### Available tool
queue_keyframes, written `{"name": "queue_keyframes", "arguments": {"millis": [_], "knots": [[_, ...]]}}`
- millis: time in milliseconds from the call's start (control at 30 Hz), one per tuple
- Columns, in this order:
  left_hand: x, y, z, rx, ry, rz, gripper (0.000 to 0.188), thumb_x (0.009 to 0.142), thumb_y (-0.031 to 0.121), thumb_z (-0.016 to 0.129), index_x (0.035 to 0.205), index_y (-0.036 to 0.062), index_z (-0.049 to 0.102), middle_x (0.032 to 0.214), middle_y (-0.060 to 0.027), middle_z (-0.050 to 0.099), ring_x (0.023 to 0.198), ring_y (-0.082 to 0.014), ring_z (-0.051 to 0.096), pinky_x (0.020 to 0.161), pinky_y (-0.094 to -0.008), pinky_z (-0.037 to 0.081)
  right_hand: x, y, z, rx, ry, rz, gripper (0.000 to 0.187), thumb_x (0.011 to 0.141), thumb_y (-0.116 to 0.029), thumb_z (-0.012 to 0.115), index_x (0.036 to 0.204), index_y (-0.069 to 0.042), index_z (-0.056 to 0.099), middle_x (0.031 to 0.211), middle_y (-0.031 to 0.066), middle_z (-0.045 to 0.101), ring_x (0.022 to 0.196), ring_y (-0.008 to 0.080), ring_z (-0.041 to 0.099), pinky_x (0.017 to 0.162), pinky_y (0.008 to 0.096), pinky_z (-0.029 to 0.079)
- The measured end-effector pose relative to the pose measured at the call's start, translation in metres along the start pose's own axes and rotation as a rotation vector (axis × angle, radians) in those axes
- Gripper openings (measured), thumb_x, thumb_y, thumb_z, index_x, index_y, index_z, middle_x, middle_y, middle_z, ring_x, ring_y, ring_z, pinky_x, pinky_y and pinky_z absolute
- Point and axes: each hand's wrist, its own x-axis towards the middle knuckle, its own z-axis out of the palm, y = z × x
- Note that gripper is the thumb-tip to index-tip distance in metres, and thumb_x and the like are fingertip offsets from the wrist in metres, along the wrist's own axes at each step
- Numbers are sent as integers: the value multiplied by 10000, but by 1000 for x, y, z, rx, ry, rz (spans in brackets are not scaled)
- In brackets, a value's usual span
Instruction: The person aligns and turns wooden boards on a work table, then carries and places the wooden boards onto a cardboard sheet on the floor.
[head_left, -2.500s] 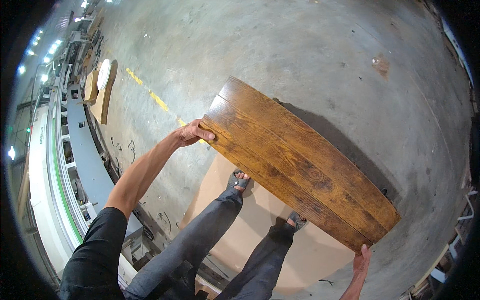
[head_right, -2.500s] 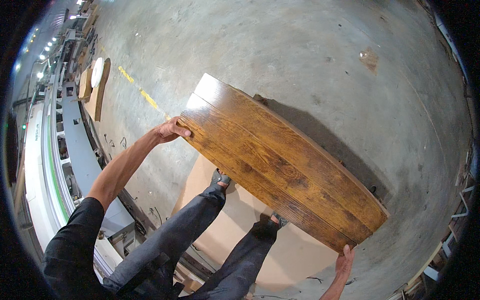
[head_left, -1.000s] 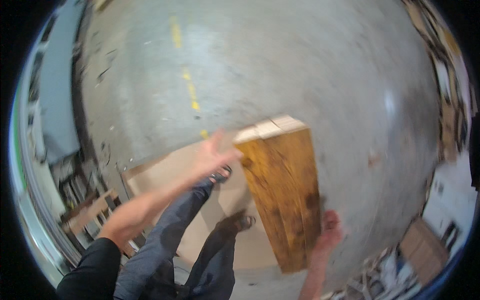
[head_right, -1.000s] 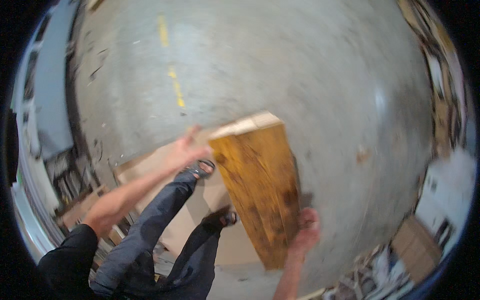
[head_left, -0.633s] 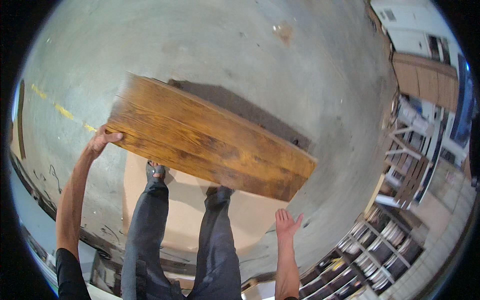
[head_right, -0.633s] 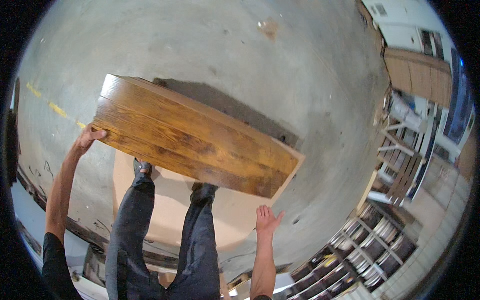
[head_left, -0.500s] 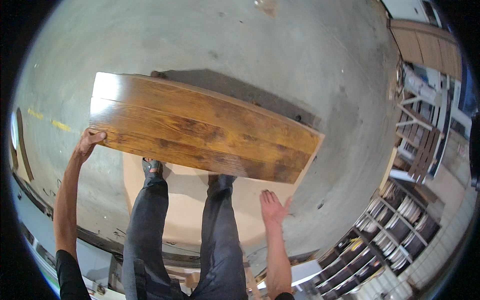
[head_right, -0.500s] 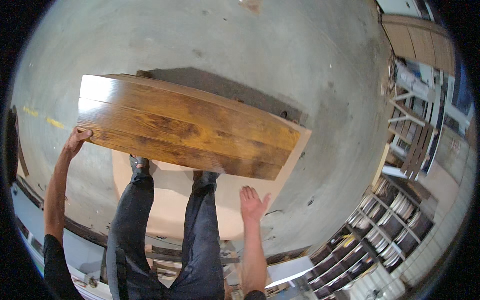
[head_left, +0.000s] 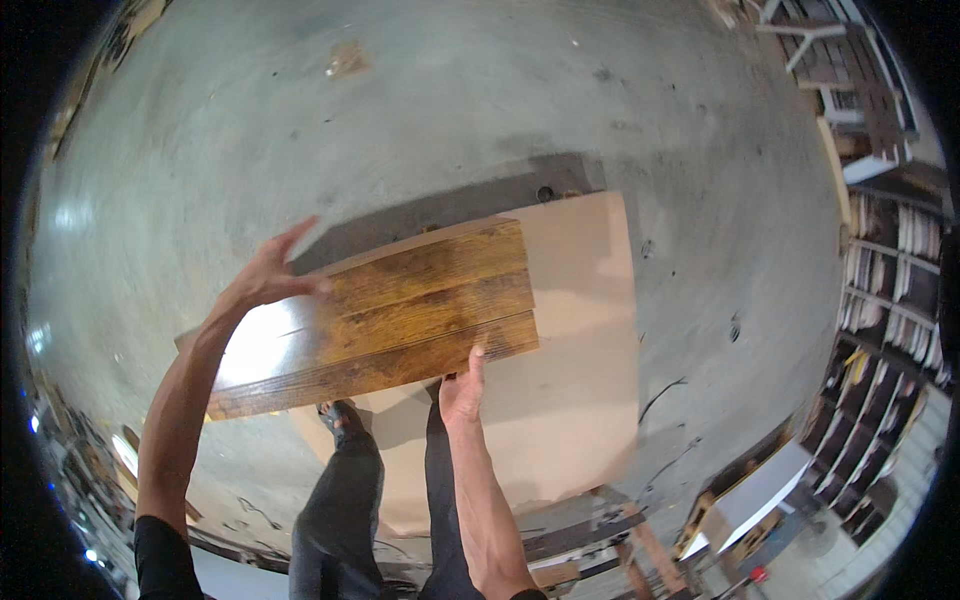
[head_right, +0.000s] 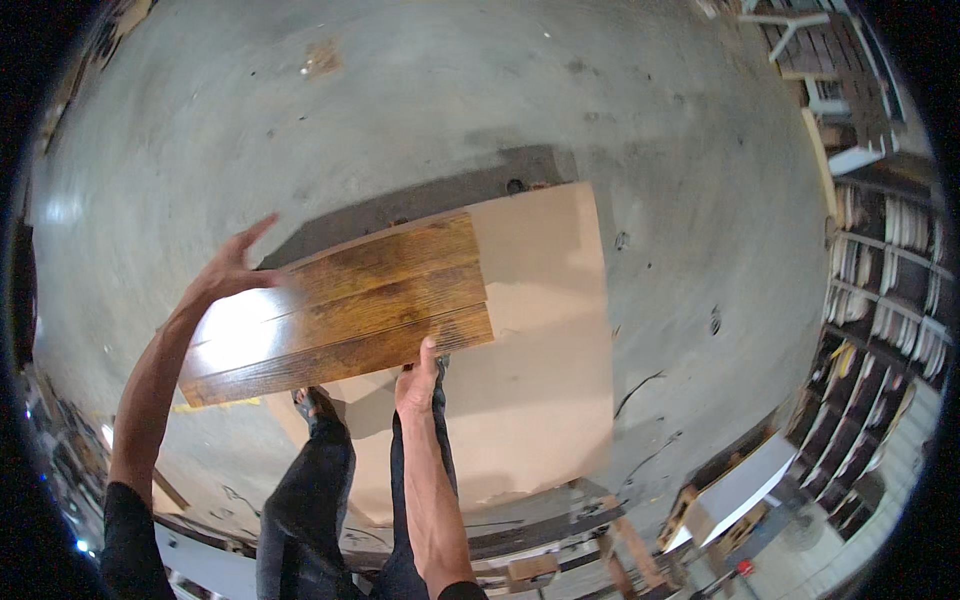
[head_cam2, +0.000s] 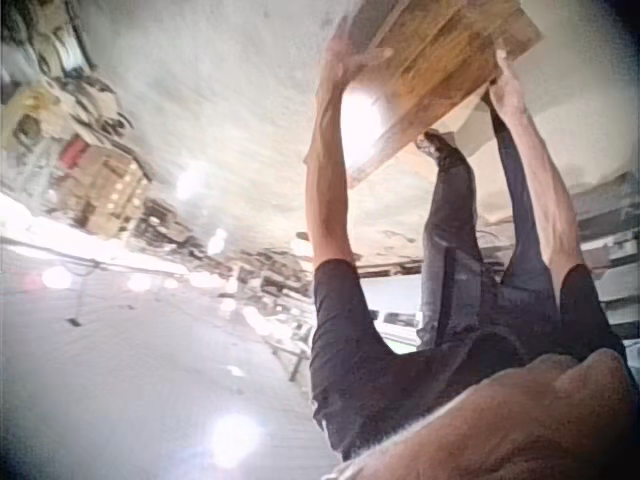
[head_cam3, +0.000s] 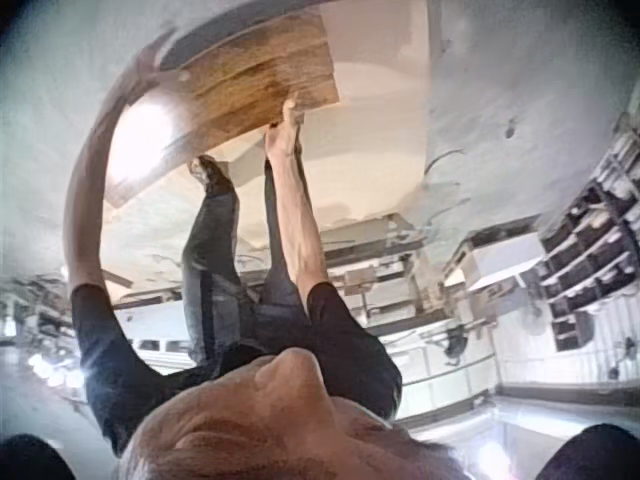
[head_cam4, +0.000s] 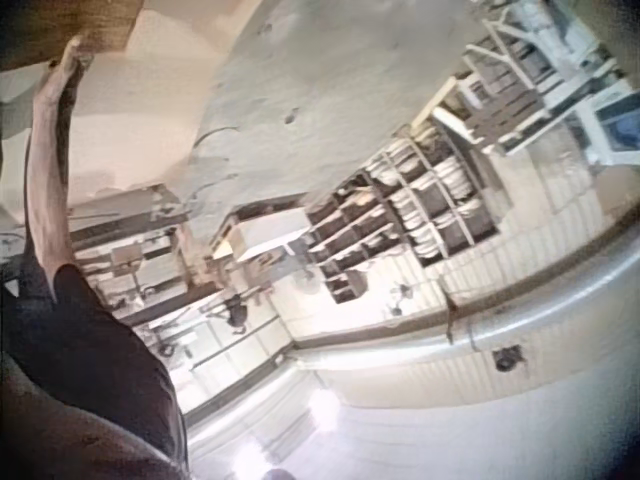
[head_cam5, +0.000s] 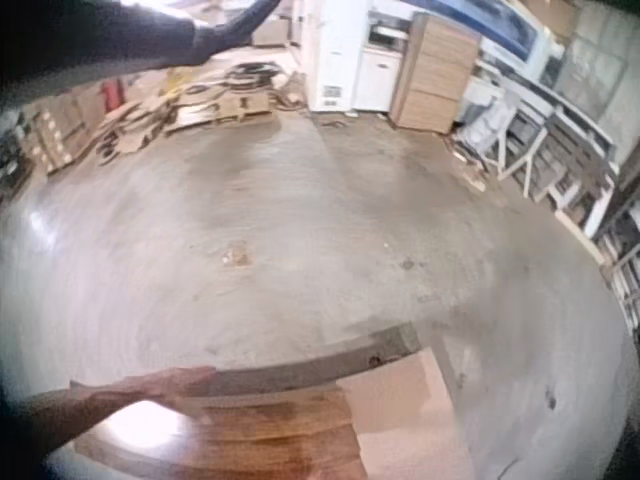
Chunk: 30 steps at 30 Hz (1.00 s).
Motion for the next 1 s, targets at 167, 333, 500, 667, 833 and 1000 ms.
{"name": "queue_keyframes", "arguments": {"millis": [167, 333, 500, 667, 833, 1000], "knots": [[105, 70, 53, 126, -343, -38, 1213, 515, 353, 904, 1520, 86, 280, 1508, -188, 386, 1428, -323, 314, 1171, -488, 264, 9, -4, 1, 26, 41, -47, 856, 832, -483, 735, 1465, -67, 338, 1452, 33, 407, 1350, 198, 337, 1130, 387, 257], [120, 116, 99, -8, -549, -104, 1269, 421, 310, 917, 1511, 107, 301, 1431, -159, 493, 1384, -326, 382, 1158, -487, 284, 12, -14, 0, -3, 86, -7, 1035, 770, -498, 792, 1478, 37, 260, 1496, 135, 334, 1373, 240, 299, 1158, 410, 209], [138, 93, 102, 22, -541, -88, 1346, 341, 368, 933, 1511, 145, 306, 1436, -170, 487, 1379, -336, 393, 1158, -508, 286, 10, -19, 1, -81, 128, 65, 1142, 721, -582, 797, 1488, 48, 233, 1474, 164, 375, 1376, 271, 314, 1154, 403, 229], [133, 96, 104, -7, -452, -118, 1245, 508, 478, 892, 1520, 106, 271, 1459, -203, 444, 1386, -362, 372, 1155, -515, 285, 18, -25, -42, -248, 56, 125, 839, 787, -448, 803, 1341, 65, 437, 1392, 124, 429, 1317, 208, 344, 1113, 404, 252], [46, -8, 42, -491, 303, -10, 669, 875, 334, 704, 1395, -15, 472, 1426, -173, 496, 1331, -296, 455, 1102, -408, 368, 5, -109, -68, -748, 53, -109, 1002, 832, -494, 717, 1525, 10, 198, 1575, 216, 216, 1468, 292, 186, 1191, 408, 163], [-170, -213, -11, -522, 788, -270, 634, 899, 246, 680, 1408, -40, 434, 1421, -203, 484, 1328, -279, 454, 1137, -386, 313, 38, -197, -67, -1028, -265, 6, 988, 860, -448, 689, 1515, 59, 151, 1596, 224, 143, 1492, 292, 97, 1196, 398, 143]]}}
